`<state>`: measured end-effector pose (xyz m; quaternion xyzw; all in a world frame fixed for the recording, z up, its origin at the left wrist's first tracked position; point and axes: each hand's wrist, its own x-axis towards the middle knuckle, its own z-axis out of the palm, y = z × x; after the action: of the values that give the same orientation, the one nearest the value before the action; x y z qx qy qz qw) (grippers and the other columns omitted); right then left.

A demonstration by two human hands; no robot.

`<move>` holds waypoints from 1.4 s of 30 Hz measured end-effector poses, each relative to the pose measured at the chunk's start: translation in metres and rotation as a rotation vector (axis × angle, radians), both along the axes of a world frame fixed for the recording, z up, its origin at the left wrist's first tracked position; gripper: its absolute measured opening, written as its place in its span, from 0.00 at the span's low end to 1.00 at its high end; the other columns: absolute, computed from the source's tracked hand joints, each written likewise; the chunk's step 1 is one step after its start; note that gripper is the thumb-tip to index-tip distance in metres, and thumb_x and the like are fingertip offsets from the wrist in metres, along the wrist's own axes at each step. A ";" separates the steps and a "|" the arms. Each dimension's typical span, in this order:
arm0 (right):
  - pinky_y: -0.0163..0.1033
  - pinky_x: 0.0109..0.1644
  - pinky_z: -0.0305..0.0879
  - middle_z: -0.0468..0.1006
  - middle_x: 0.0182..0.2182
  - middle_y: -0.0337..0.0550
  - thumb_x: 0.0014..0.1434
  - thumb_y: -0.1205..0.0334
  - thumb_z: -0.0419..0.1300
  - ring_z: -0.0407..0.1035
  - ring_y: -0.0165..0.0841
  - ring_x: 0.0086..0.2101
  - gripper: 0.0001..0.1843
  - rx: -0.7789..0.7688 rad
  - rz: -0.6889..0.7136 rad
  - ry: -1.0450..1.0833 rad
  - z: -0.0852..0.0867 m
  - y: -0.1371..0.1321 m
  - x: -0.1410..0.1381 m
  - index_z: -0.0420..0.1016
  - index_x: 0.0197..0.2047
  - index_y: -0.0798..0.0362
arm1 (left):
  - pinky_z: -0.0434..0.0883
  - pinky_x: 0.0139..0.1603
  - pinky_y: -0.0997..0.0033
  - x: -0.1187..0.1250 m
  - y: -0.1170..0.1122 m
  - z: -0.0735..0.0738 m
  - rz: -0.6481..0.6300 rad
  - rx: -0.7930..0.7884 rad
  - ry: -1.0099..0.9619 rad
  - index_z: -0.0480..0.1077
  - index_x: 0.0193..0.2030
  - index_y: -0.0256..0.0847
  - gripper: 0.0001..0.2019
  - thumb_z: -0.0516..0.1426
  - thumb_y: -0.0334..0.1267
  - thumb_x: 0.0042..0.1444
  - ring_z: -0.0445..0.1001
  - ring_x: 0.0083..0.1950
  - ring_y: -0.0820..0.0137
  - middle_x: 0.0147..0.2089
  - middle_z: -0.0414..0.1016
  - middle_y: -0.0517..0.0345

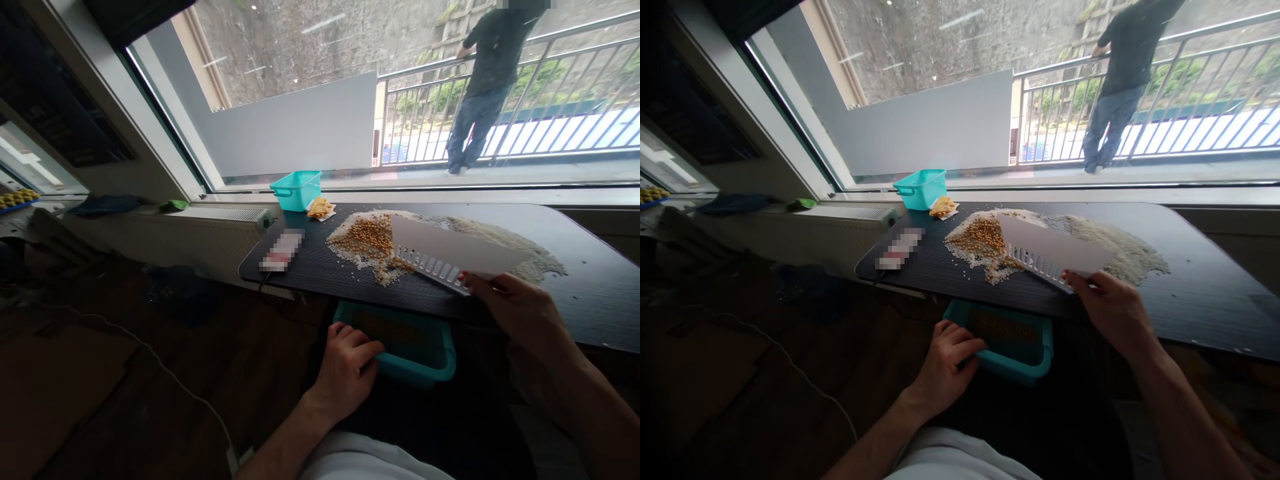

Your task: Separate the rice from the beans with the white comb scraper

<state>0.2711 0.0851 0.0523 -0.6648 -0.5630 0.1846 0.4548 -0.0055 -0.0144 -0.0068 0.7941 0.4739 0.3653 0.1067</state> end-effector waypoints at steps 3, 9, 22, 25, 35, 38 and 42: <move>0.41 0.30 0.65 0.81 0.22 0.40 0.40 0.39 0.65 0.76 0.43 0.29 0.19 -0.026 -0.030 -0.006 -0.001 -0.003 0.000 0.82 0.26 0.46 | 0.62 0.51 0.56 0.000 0.000 -0.001 0.002 0.010 -0.015 0.79 0.38 0.44 0.11 0.58 0.26 0.54 0.74 0.37 0.65 0.33 0.78 0.58; 0.44 0.35 0.69 0.84 0.27 0.44 0.42 0.40 0.65 0.78 0.45 0.33 0.22 -0.037 0.017 0.042 0.003 -0.016 -0.002 0.85 0.31 0.49 | 0.61 0.52 0.56 0.001 -0.001 -0.001 -0.006 0.003 -0.019 0.78 0.39 0.44 0.11 0.56 0.27 0.57 0.73 0.38 0.65 0.33 0.78 0.58; 0.42 0.33 0.69 0.85 0.28 0.46 0.46 0.39 0.64 0.76 0.40 0.28 0.24 0.032 0.156 0.031 -0.001 -0.008 -0.013 0.85 0.32 0.52 | 0.61 0.53 0.56 0.001 -0.001 -0.002 -0.019 -0.007 -0.008 0.78 0.39 0.45 0.11 0.55 0.28 0.59 0.73 0.38 0.66 0.34 0.78 0.58; 0.42 0.33 0.69 0.84 0.27 0.45 0.46 0.38 0.64 0.76 0.40 0.29 0.25 0.037 0.170 0.022 -0.002 -0.012 -0.013 0.85 0.32 0.51 | 0.60 0.53 0.56 0.001 -0.001 -0.003 -0.016 -0.012 -0.001 0.78 0.39 0.45 0.11 0.55 0.28 0.59 0.73 0.38 0.65 0.35 0.78 0.58; 0.42 0.34 0.70 0.84 0.27 0.44 0.48 0.36 0.65 0.77 0.41 0.31 0.24 0.120 0.209 0.007 0.001 -0.023 -0.015 0.85 0.31 0.49 | 0.60 0.54 0.56 0.001 -0.002 -0.005 -0.003 -0.020 0.009 0.77 0.39 0.45 0.11 0.54 0.28 0.58 0.72 0.39 0.66 0.35 0.77 0.58; 0.42 0.34 0.71 0.84 0.27 0.43 0.49 0.35 0.64 0.77 0.41 0.30 0.24 0.113 0.252 -0.001 0.003 -0.025 -0.019 0.84 0.30 0.49 | 0.60 0.54 0.56 0.001 -0.002 -0.006 0.005 -0.032 0.019 0.77 0.39 0.46 0.12 0.54 0.28 0.57 0.72 0.39 0.66 0.35 0.77 0.58; 0.41 0.33 0.72 0.84 0.26 0.43 0.49 0.36 0.64 0.78 0.41 0.30 0.24 0.102 0.297 -0.013 0.008 -0.027 -0.021 0.84 0.30 0.49 | 0.61 0.54 0.55 0.002 -0.002 -0.005 0.015 -0.037 0.027 0.77 0.38 0.46 0.12 0.54 0.28 0.57 0.72 0.39 0.66 0.35 0.78 0.59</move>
<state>0.2498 0.0582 0.0602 -0.5515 -0.6668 0.2167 0.4520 -0.0038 -0.0160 -0.0123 0.7932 0.4880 0.3466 0.1121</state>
